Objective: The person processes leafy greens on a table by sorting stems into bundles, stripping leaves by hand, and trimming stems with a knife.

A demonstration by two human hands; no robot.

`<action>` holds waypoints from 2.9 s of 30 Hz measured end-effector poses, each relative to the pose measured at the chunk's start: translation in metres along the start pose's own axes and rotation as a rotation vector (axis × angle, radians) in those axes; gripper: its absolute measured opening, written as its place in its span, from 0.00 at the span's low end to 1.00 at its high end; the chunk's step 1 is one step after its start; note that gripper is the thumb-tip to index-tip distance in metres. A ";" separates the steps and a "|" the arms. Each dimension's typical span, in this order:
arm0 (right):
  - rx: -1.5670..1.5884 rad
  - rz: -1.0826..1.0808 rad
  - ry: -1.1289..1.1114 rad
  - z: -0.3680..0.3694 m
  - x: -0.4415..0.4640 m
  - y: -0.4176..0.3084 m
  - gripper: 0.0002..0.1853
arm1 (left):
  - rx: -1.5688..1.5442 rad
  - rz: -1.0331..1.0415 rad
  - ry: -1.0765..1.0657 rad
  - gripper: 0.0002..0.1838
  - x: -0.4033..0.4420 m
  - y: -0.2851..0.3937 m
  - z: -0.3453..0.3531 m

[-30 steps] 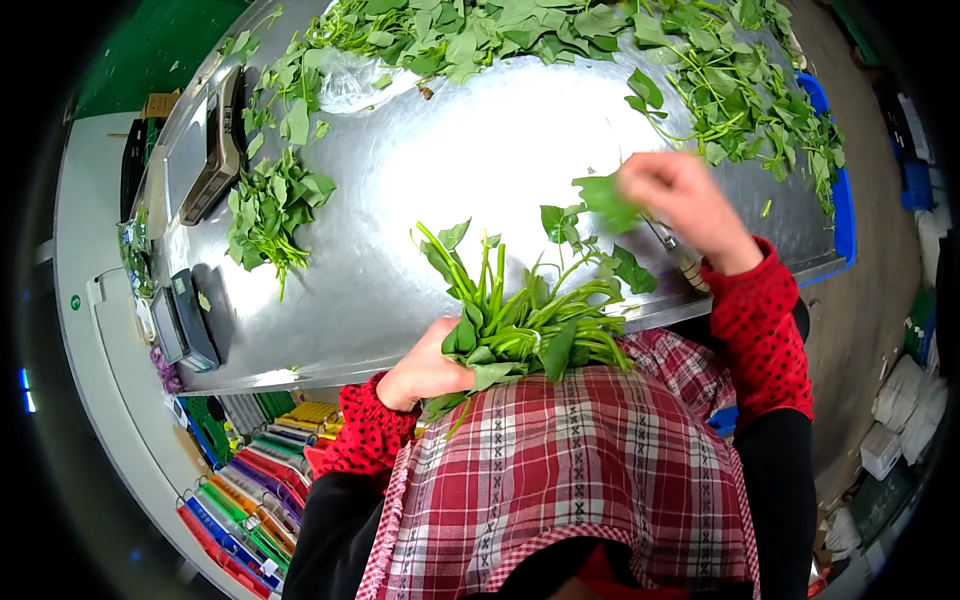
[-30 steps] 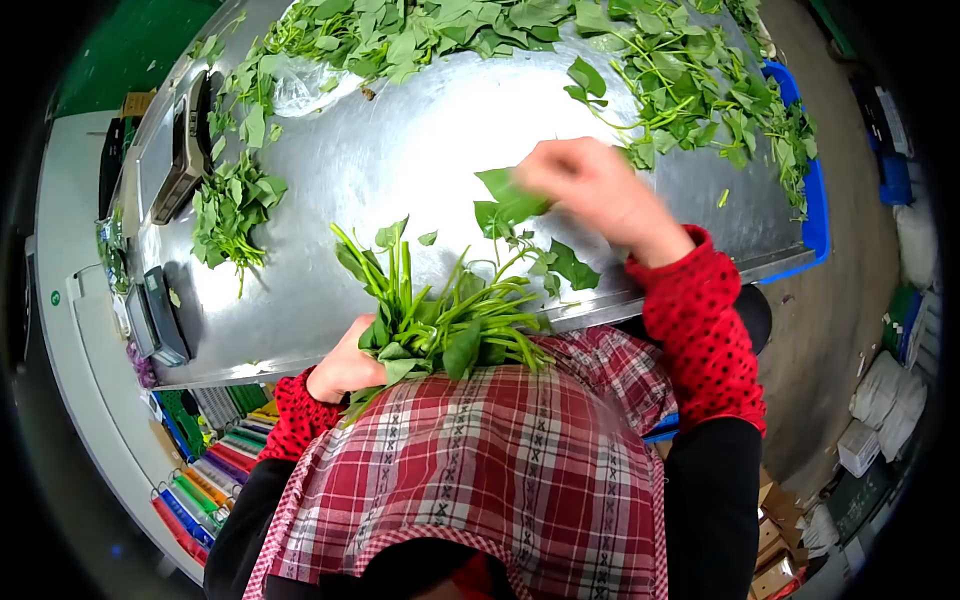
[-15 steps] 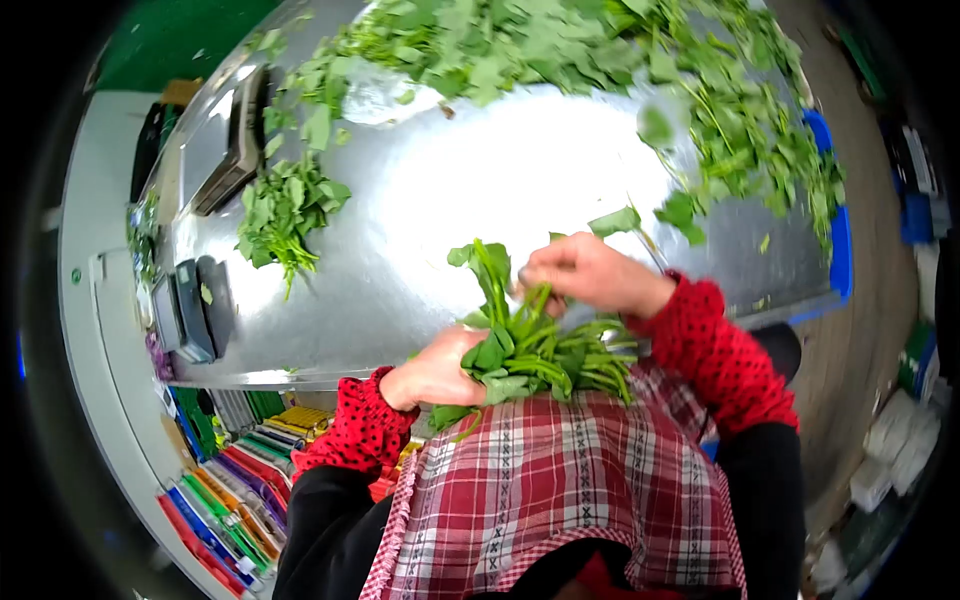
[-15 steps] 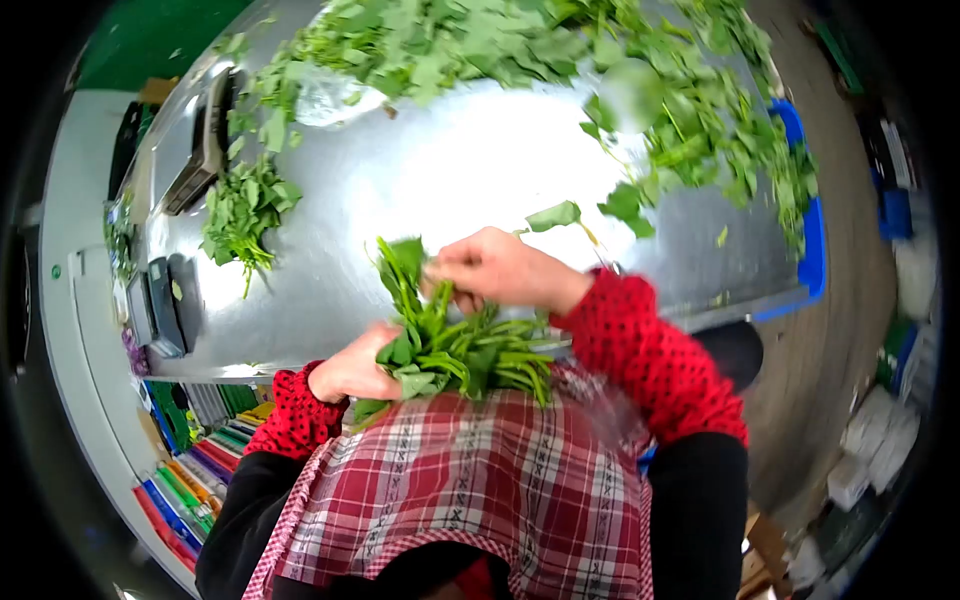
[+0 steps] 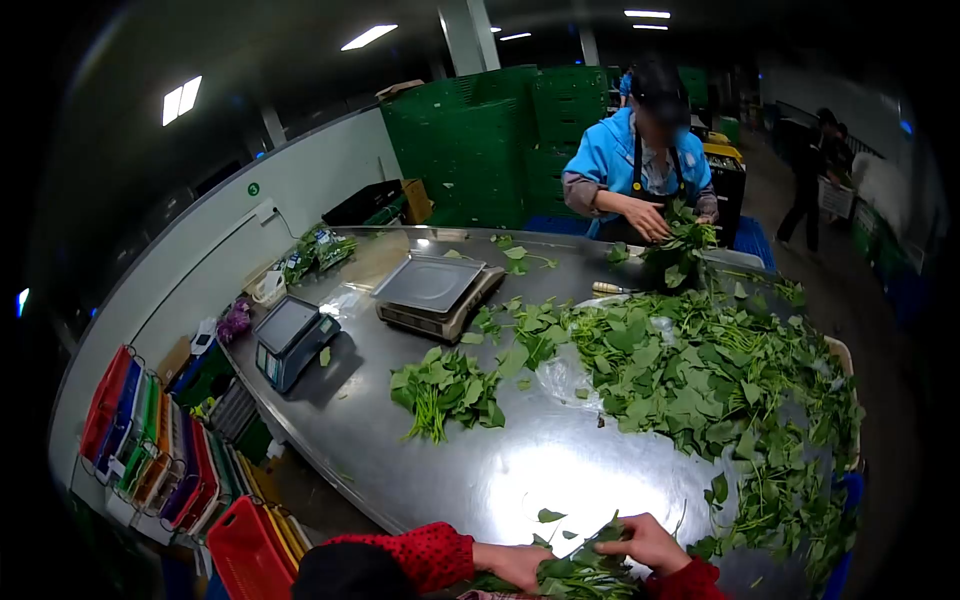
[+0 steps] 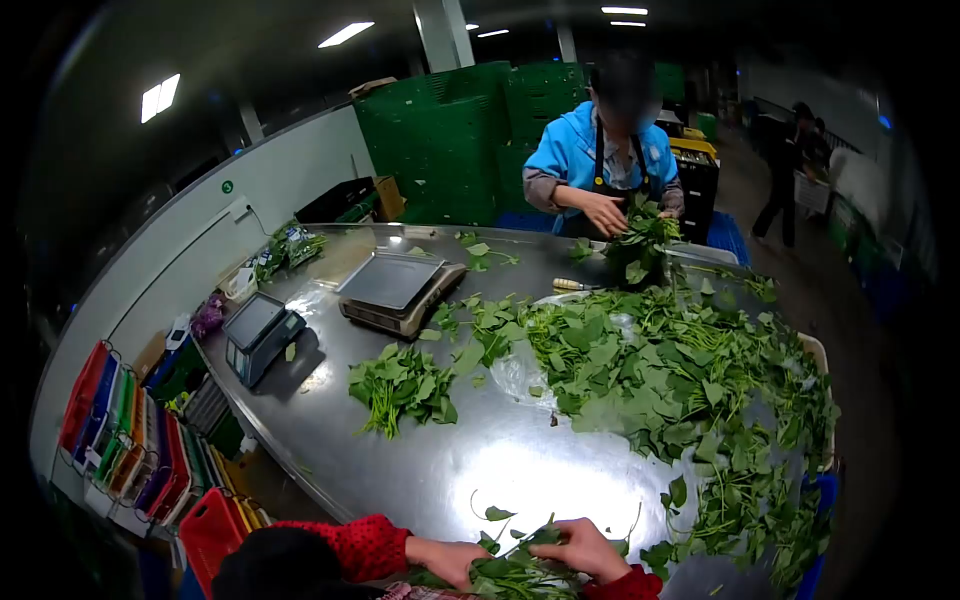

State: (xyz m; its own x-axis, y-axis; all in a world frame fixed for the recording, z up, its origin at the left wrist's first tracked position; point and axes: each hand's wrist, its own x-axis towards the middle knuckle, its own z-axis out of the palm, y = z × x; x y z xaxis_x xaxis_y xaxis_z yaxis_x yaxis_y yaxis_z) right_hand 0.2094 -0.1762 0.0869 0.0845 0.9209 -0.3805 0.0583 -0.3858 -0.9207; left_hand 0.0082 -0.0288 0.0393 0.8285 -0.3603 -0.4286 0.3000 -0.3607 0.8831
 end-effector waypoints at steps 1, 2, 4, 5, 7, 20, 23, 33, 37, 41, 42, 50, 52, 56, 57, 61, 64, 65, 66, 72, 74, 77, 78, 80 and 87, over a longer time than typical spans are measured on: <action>0.107 0.000 0.088 -0.005 0.002 0.020 0.13 | -0.007 0.008 -0.002 0.21 0.001 -0.005 0.002; 0.219 0.009 0.178 -0.009 0.001 0.035 0.11 | -0.019 0.014 -0.004 0.21 0.002 -0.007 0.006; 0.469 -0.100 0.327 -0.025 -0.004 0.041 0.07 | -0.131 0.053 0.012 0.19 0.001 0.005 0.005; 0.459 -0.203 0.400 -0.034 -0.005 0.048 0.07 | -0.137 0.054 0.002 0.19 0.000 0.012 0.001; 0.429 -0.270 0.313 -0.018 -0.004 0.034 0.21 | -0.024 0.009 -0.065 0.19 0.000 0.025 -0.003; 0.550 -0.221 0.720 -0.057 -0.044 0.049 0.07 | 0.025 -0.011 -0.066 0.24 -0.005 0.025 -0.001; 0.109 -0.154 0.541 -0.020 -0.041 0.020 0.14 | 0.026 0.032 0.023 0.22 0.000 0.021 0.000; -0.709 -0.603 0.598 0.012 -0.019 0.005 0.21 | 0.075 0.045 0.011 0.21 0.003 0.021 -0.001; -0.555 -0.531 0.580 0.009 0.005 0.031 0.07 | 0.097 -0.021 -0.040 0.20 0.000 0.020 -0.005; 0.138 -0.357 0.963 -0.045 -0.005 0.041 0.06 | 0.036 -0.076 -0.014 0.20 -0.006 0.025 -0.006; -0.003 -0.258 0.929 -0.049 -0.011 0.045 0.08 | 0.046 -0.082 -0.016 0.20 -0.006 0.024 -0.006; -0.692 -0.336 0.521 0.014 -0.024 0.011 0.18 | -0.065 0.057 0.024 0.23 0.002 0.030 -0.004; -0.788 -0.251 0.353 0.030 -0.010 0.023 0.16 | 0.081 0.003 -0.047 0.20 0.004 0.030 -0.008; -0.455 -0.025 0.674 -0.030 -0.022 0.035 0.11 | 0.068 -0.052 -0.027 0.18 -0.003 0.031 -0.006; -0.498 -0.001 0.811 -0.048 -0.025 0.038 0.12 | 0.010 -0.075 -0.023 0.19 -0.004 0.030 -0.005; -0.638 -0.287 0.694 -0.038 -0.023 0.046 0.24 | 0.051 -0.017 -0.039 0.19 0.000 0.035 -0.007; 0.032 -0.295 0.071 -0.020 -0.006 0.042 0.20 | -0.055 0.037 -0.047 0.19 0.004 0.039 -0.009; 0.164 -0.377 -0.170 -0.017 0.007 0.053 0.20 | -0.092 -0.050 -0.093 0.21 0.005 0.040 -0.010; 0.307 -0.406 -0.333 -0.010 0.022 0.069 0.19 | -0.124 -0.136 -0.133 0.24 0.006 0.041 -0.012; 0.525 -0.506 -0.432 0.002 0.021 0.066 0.17 | -0.254 -0.125 -0.057 0.46 0.002 0.029 -0.009; 0.436 -0.420 -0.296 0.002 0.011 0.062 0.16 | -0.345 -0.082 0.010 0.51 0.001 0.028 -0.005; 0.380 -0.350 0.018 0.009 0.003 0.061 0.11 | -0.343 -0.016 0.101 0.54 -0.001 0.032 -0.004; 0.163 -0.427 0.276 0.010 0.003 0.065 0.10 | -0.336 -0.023 0.139 0.54 -0.004 0.032 -0.003; -0.362 -0.584 0.698 0.006 -0.001 0.075 0.10 | -0.222 -0.061 0.116 0.48 -0.011 0.024 -0.007; 0.120 -0.104 1.114 -0.027 -0.017 0.121 0.08 | -0.379 -0.187 0.127 0.33 -0.021 0.008 -0.003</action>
State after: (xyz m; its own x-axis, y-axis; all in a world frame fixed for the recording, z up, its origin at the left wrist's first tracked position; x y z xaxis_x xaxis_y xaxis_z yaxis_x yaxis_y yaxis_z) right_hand 0.2423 -0.2401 -0.0161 0.9297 0.3621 -0.0675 0.0259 -0.2472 -0.9686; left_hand -0.0055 -0.0213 0.0558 0.7876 -0.2021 -0.5821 0.5833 -0.0598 0.8101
